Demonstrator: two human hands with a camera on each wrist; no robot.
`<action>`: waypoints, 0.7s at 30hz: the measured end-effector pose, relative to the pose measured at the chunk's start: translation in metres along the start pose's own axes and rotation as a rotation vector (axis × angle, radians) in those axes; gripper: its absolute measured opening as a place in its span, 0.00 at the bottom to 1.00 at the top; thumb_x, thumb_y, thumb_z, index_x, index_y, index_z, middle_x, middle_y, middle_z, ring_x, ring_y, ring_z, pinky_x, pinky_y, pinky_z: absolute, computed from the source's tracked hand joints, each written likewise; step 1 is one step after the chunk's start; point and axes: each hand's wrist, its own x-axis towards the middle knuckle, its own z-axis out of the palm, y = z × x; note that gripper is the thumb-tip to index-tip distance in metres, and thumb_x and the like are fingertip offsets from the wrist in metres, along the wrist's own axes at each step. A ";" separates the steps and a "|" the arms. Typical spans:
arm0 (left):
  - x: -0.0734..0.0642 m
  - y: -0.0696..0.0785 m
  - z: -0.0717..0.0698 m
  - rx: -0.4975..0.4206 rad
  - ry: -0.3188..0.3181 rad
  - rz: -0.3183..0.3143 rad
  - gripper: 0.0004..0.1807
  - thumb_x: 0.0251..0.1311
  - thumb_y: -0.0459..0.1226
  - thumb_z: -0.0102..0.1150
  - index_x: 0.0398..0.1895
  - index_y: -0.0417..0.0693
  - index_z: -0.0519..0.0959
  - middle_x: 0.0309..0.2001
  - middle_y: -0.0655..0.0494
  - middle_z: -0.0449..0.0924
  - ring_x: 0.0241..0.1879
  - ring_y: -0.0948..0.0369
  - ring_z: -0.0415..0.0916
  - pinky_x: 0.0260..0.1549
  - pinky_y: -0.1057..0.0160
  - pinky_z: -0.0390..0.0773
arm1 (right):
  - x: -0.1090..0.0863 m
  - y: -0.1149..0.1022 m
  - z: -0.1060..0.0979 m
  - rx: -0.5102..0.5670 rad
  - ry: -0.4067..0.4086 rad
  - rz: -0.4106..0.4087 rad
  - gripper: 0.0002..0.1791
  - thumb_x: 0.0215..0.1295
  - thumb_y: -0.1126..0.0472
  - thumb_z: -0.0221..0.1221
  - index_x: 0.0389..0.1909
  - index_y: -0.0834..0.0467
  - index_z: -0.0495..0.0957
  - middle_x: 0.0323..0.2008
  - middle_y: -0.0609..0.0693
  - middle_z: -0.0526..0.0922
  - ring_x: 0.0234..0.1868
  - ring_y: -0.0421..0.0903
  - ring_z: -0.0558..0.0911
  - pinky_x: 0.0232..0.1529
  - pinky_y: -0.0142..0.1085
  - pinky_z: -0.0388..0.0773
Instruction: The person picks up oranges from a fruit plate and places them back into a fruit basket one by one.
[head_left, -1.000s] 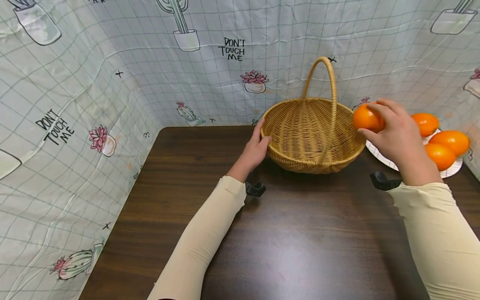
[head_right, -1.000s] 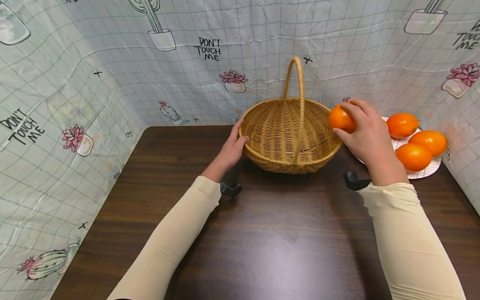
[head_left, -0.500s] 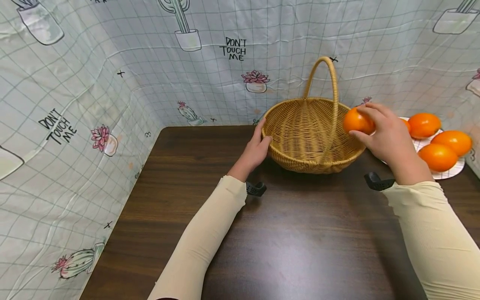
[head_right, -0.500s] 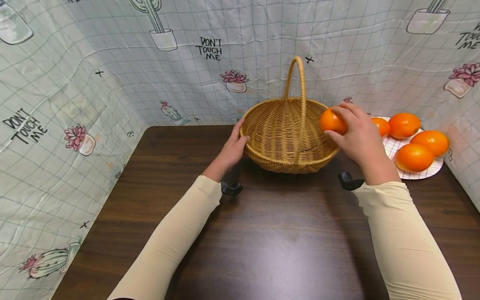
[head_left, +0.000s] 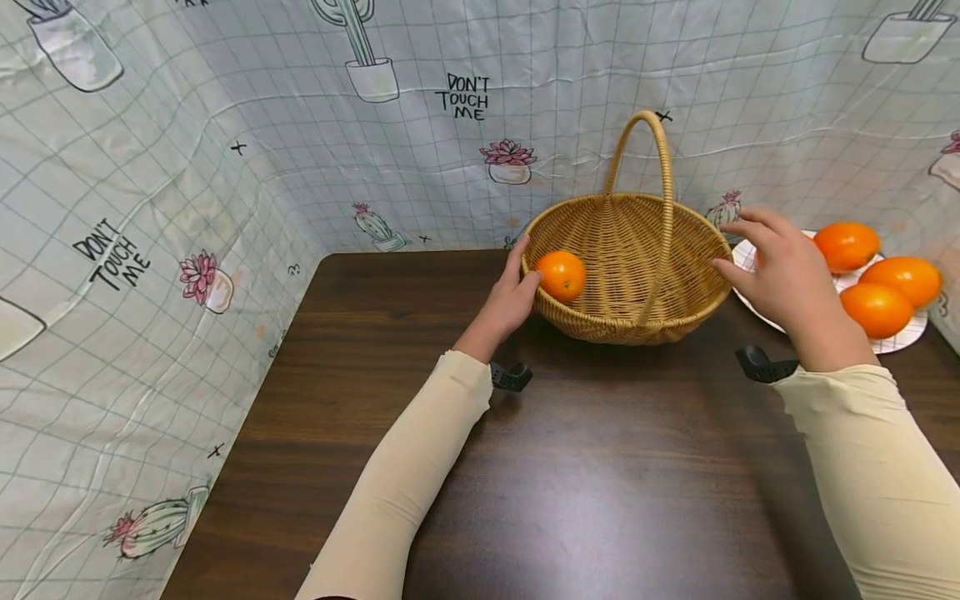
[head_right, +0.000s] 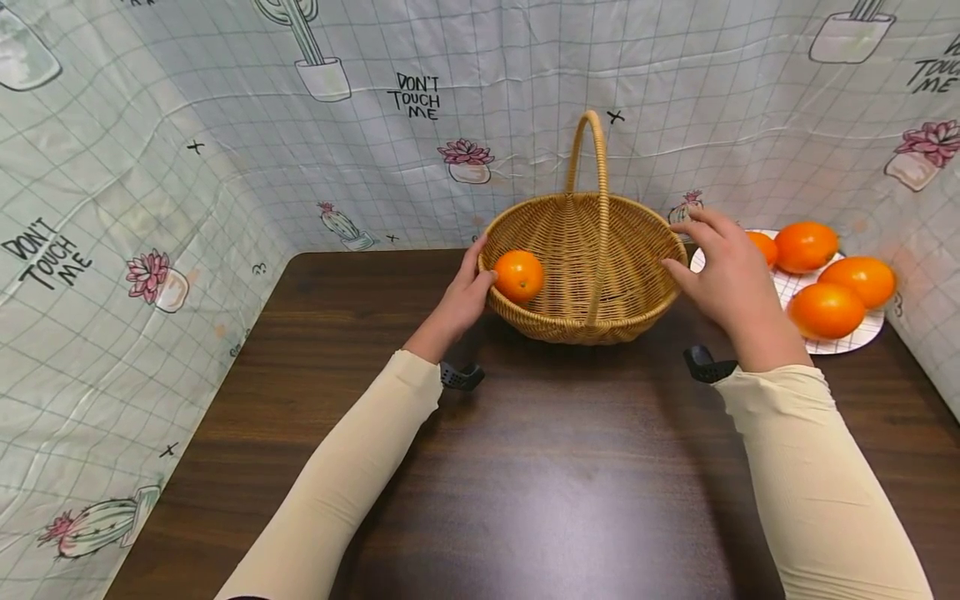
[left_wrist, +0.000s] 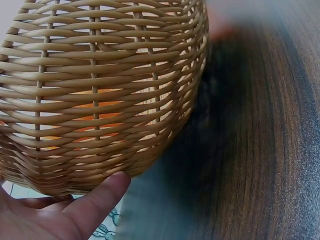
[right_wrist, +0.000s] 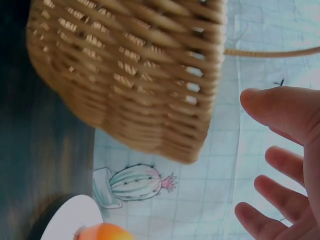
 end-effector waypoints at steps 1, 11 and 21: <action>0.000 0.000 0.000 -0.003 0.000 0.000 0.33 0.71 0.49 0.38 0.75 0.80 0.41 0.72 0.49 0.58 0.41 0.54 0.78 0.41 0.58 0.79 | -0.001 0.001 0.000 -0.002 -0.007 0.007 0.26 0.61 0.58 0.63 0.60 0.62 0.74 0.66 0.64 0.67 0.63 0.68 0.67 0.60 0.63 0.61; 0.000 -0.002 -0.001 0.000 0.012 0.001 0.32 0.72 0.50 0.38 0.75 0.82 0.41 0.73 0.48 0.58 0.43 0.55 0.79 0.40 0.57 0.79 | -0.006 0.020 0.000 -0.014 -0.068 0.070 0.27 0.64 0.55 0.61 0.61 0.62 0.72 0.68 0.66 0.64 0.65 0.70 0.64 0.61 0.65 0.59; 0.001 -0.002 0.001 -0.004 0.000 0.007 0.32 0.72 0.50 0.38 0.74 0.84 0.41 0.73 0.49 0.57 0.44 0.55 0.78 0.38 0.61 0.79 | -0.017 0.048 0.000 -0.020 -0.042 0.084 0.25 0.63 0.55 0.60 0.56 0.65 0.74 0.63 0.68 0.68 0.63 0.68 0.65 0.60 0.64 0.59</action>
